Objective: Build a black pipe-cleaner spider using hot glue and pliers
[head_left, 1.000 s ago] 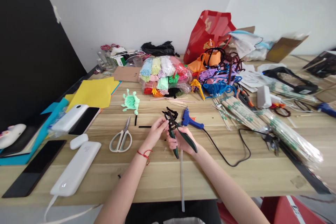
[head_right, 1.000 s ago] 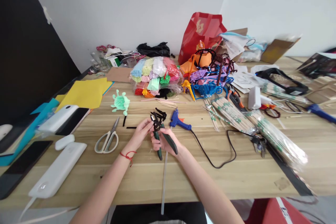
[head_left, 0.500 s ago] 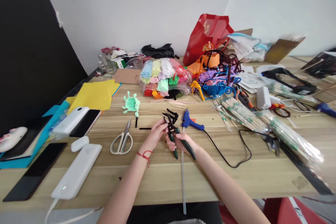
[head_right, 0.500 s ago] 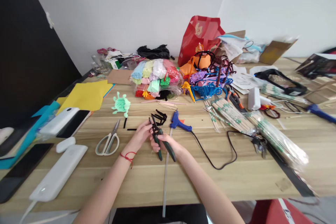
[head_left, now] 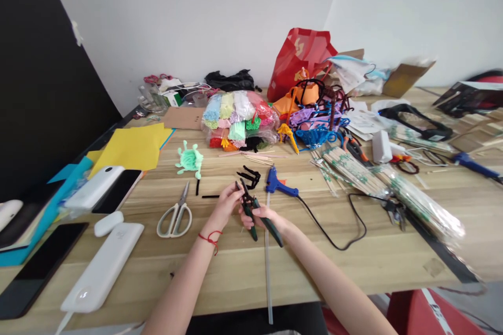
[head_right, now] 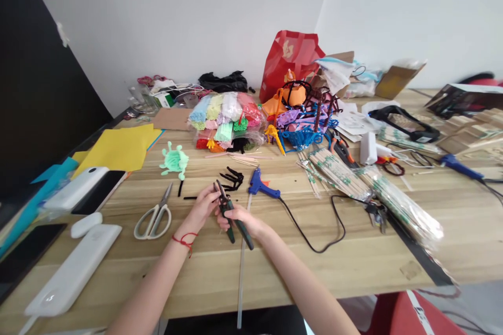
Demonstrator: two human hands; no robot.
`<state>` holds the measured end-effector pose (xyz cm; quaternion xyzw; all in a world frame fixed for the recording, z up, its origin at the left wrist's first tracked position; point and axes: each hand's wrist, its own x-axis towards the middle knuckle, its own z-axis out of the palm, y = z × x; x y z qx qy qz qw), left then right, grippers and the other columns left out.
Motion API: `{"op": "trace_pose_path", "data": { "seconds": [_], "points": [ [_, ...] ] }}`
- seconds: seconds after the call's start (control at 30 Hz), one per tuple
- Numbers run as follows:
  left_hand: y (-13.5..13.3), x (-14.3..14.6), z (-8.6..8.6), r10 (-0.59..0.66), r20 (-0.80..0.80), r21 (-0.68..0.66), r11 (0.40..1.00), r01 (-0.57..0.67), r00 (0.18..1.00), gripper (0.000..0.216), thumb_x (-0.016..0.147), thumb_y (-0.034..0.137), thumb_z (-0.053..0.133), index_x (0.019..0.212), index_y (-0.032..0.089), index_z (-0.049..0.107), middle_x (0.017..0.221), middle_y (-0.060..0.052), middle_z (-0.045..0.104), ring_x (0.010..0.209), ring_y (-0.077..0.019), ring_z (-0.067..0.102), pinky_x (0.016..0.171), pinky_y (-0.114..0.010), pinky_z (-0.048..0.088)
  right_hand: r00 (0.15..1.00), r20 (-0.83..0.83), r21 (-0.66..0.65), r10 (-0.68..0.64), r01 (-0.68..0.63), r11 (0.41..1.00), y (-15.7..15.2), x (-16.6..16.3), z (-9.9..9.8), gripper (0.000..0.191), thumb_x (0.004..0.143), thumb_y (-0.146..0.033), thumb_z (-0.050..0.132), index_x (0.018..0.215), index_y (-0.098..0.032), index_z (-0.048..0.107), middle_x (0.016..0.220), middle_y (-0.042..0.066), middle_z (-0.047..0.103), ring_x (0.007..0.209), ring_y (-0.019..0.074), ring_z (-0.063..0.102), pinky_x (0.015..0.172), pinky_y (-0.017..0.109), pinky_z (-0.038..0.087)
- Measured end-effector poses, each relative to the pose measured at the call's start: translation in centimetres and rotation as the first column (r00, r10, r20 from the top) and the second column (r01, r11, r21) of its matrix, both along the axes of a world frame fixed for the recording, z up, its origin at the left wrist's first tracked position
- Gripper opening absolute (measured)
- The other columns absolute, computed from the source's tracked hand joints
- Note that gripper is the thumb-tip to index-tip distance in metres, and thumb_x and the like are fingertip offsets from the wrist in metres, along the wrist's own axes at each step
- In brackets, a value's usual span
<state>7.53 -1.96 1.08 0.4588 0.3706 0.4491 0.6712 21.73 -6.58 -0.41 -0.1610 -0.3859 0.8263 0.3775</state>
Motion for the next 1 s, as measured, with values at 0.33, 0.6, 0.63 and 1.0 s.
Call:
{"op": "trace_pose_path", "data": {
  "seconds": [0.33,0.6,0.63,1.0],
  "points": [
    [0.0,-0.2,-0.3,-0.005,0.013,0.008,1.000,0.005,1.000,0.018,0.067,0.030,0.067,0.071,0.016,0.057,0.063,0.003,0.051,0.057,-0.0081,0.046,0.054,-0.019,0.036,0.999,0.021,0.021,-0.036,0.036,0.999,-0.3,-0.1,-0.1,0.046,0.070,-0.047,0.067,0.098,-0.014,0.052,0.066,-0.004,0.043,0.058,0.0100,0.038,0.057,0.025,0.030],
    [-0.4,-0.1,0.5,-0.041,0.096,-0.029,0.999,0.044,0.994,0.026,0.066,0.036,0.073,0.076,0.015,0.060,0.062,0.004,0.050,0.056,-0.0071,0.044,0.050,-0.018,0.034,0.994,-0.107,-0.040,-0.027,0.023,0.999,0.0,-0.5,0.3,0.050,0.062,-0.047,0.072,0.096,-0.016,0.053,0.069,-0.002,0.044,0.057,0.0097,0.034,0.054,0.025,0.026],
    [-0.4,-0.1,0.6,-0.044,0.106,-0.035,0.998,0.048,0.993,0.026,0.066,0.035,0.073,0.076,0.015,0.060,0.063,0.004,0.051,0.056,-0.0072,0.044,0.052,-0.019,0.035,0.993,-0.114,-0.049,-0.037,0.031,0.998,0.0,-0.5,0.5,0.050,0.061,-0.047,0.072,0.096,-0.016,0.053,0.070,-0.002,0.044,0.057,0.0097,0.033,0.054,0.025,0.026],
    [-0.5,-0.3,1.0,-0.031,0.139,-0.064,0.997,0.040,0.990,0.023,0.064,0.029,0.075,0.076,0.014,0.062,0.065,0.002,0.056,0.057,-0.0081,0.048,0.057,-0.021,0.039,0.996,-0.073,-0.101,0.053,-0.060,0.993,-0.4,0.1,0.6,0.048,0.065,-0.049,0.070,0.093,-0.015,0.053,0.062,-0.005,0.040,0.053,0.0078,0.030,0.053,0.025,0.023]
  ]
}}
